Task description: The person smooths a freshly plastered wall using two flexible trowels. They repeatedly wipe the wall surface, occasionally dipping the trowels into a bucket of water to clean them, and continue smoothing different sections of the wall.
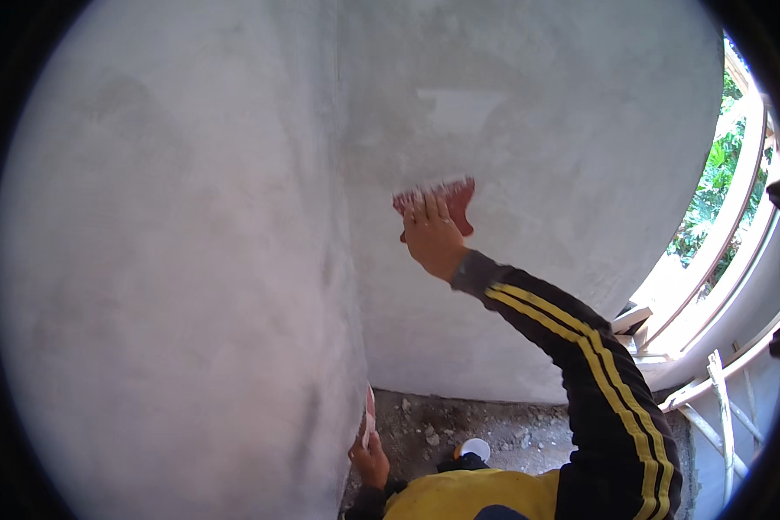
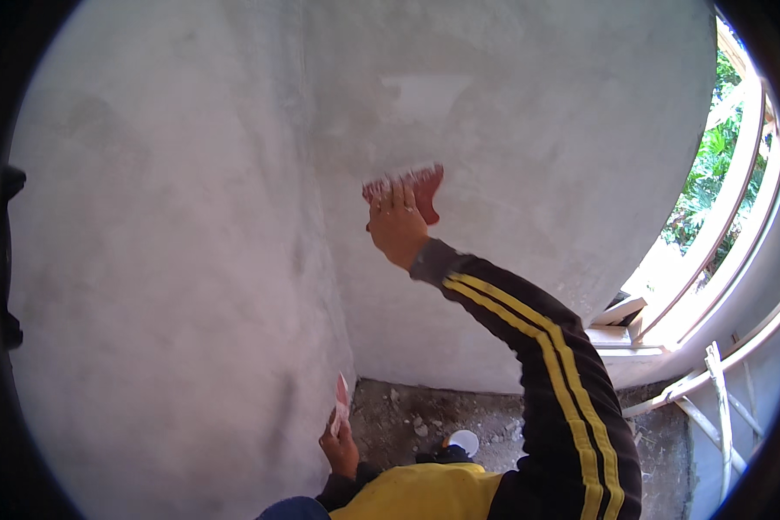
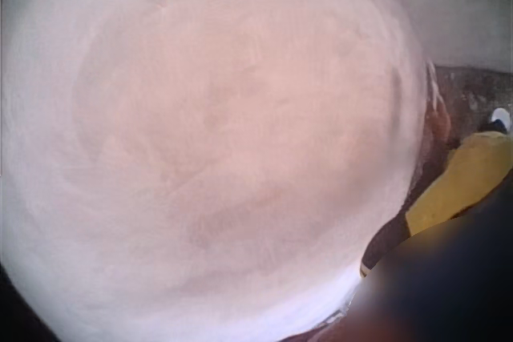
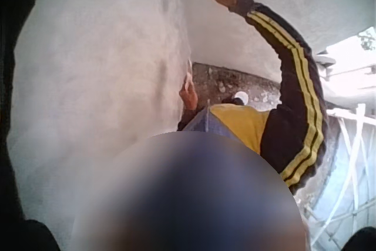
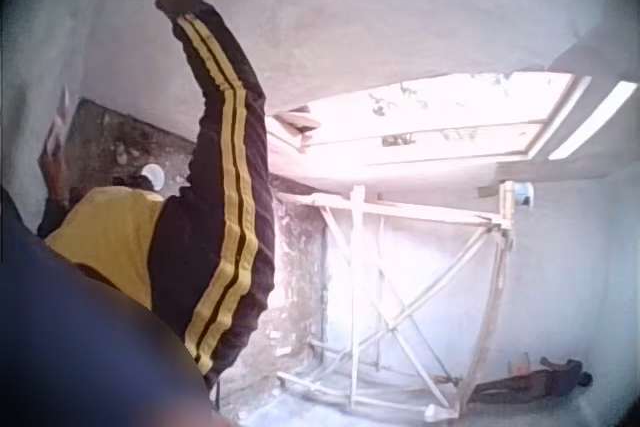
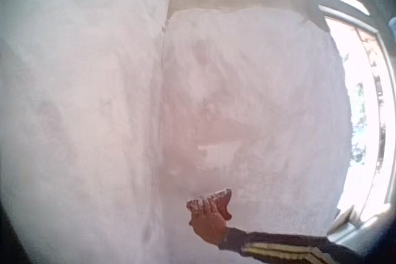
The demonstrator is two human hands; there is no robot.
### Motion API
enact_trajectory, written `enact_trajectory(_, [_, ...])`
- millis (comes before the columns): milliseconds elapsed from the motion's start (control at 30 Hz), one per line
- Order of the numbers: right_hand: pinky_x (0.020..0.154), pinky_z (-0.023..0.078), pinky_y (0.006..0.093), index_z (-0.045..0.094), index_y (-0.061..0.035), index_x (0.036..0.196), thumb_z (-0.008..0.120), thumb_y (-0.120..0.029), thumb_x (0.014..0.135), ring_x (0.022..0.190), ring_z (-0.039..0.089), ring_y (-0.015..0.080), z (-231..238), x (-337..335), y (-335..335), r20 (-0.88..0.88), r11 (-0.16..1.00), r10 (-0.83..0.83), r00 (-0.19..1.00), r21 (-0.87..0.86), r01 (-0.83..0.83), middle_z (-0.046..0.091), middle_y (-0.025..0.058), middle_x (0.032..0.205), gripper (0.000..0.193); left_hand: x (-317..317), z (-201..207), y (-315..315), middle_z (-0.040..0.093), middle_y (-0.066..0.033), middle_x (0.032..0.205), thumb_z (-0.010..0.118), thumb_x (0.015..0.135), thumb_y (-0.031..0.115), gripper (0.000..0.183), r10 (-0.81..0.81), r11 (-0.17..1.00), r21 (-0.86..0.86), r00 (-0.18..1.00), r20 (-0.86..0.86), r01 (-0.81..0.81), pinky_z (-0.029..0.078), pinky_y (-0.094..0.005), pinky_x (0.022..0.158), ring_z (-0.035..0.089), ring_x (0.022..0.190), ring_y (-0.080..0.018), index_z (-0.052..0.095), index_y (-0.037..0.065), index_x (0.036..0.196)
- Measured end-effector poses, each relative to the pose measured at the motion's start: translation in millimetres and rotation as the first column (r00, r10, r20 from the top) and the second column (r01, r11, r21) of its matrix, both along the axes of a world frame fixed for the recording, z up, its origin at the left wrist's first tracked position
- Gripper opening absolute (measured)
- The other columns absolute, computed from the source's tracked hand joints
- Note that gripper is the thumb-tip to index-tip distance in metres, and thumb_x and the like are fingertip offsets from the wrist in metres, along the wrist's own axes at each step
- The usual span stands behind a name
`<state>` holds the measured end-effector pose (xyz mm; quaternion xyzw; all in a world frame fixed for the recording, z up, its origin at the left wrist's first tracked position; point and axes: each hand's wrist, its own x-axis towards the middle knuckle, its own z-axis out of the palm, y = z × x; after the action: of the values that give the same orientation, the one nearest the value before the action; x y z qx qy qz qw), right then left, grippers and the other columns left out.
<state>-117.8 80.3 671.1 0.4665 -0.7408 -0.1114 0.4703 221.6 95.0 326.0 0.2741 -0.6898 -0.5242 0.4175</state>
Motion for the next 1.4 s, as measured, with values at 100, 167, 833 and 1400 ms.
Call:
enact_trajectory(100, [0.104, 0.046, 0.0558, 0.051, 0.002, 0.146, 0.055, -0.019, 0.094, 0.12, 0.057, 0.0395, 56.7, 18.4, 22.3, -0.181, 0.978, -0.202, 0.962, -0.09, 0.189, 0.064, 0.0213, 0.129, 0.057, 9.2, -3.2, -7.0, 0.071, -0.0264, 0.119, 0.058, 0.097, 0.01, 0.038, 0.028, 0.999, 0.029, 1.0, -0.012, -0.027, 0.052, -0.0406, 0.097, 0.07, 0.11, -0.0331, 0.063, -0.011, 0.129])
enact_trajectory(167, [0.088, 0.051, 0.0512, 0.06, 0.0075, 0.119, 0.055, -0.013, 0.096, 0.1, 0.063, 0.0363, 123.8, 5.9, 47.2, -0.432, 0.937, -0.186, 0.883, -0.347, 0.028, 0.066, 0.0182, 0.101, 0.031, 12.1, -3.3, -7.4, 0.07, -0.0282, 0.122, 0.057, 0.096, 0.009, 0.04, 0.024, 0.994, 0.106, 1.0, 0.004, -0.024, 0.052, -0.042, 0.1, 0.069, 0.114, -0.0361, 0.062, -0.012, 0.129])
enact_trajectory(833, [0.068, 0.058, 0.047, 0.069, 0.0046, 0.102, 0.066, -0.022, 0.087, 0.095, 0.063, 0.0305, 14.2, 9.7, -27.1, -0.021, 0.996, 0.067, 0.998, -0.048, -0.068, 0.068, 0.0183, 0.101, 0.03, -27.9, -131.3, -38.8, 0.064, -0.0231, 0.13, 0.055, 0.099, 0.018, 0.042, 0.008, 0.993, -0.116, 0.997, 0.077, 0.001, 0.042, -0.0419, 0.108, 0.059, 0.124, -0.0348, 0.06, -0.007, 0.132])
enact_trajectory(1400, [0.071, 0.059, 0.0389, 0.058, -0.0064, 0.142, 0.058, -0.016, 0.097, 0.09, 0.073, 0.0286, 190.1, -7.3, 13.5, -0.203, 0.952, 0.104, 0.974, -0.264, -0.157, 0.073, 0.0155, 0.104, 0.046, -125.6, -275.3, -103.0, 0.047, -0.024, 0.155, 0.045, 0.109, 0.045, 0.057, 0.705, 0.306, -0.905, 0.569, 0.424, 0.295, 0.024, -0.0462, 0.123, 0.036, 0.148, -0.0421, 0.052, 0.005, 0.149])
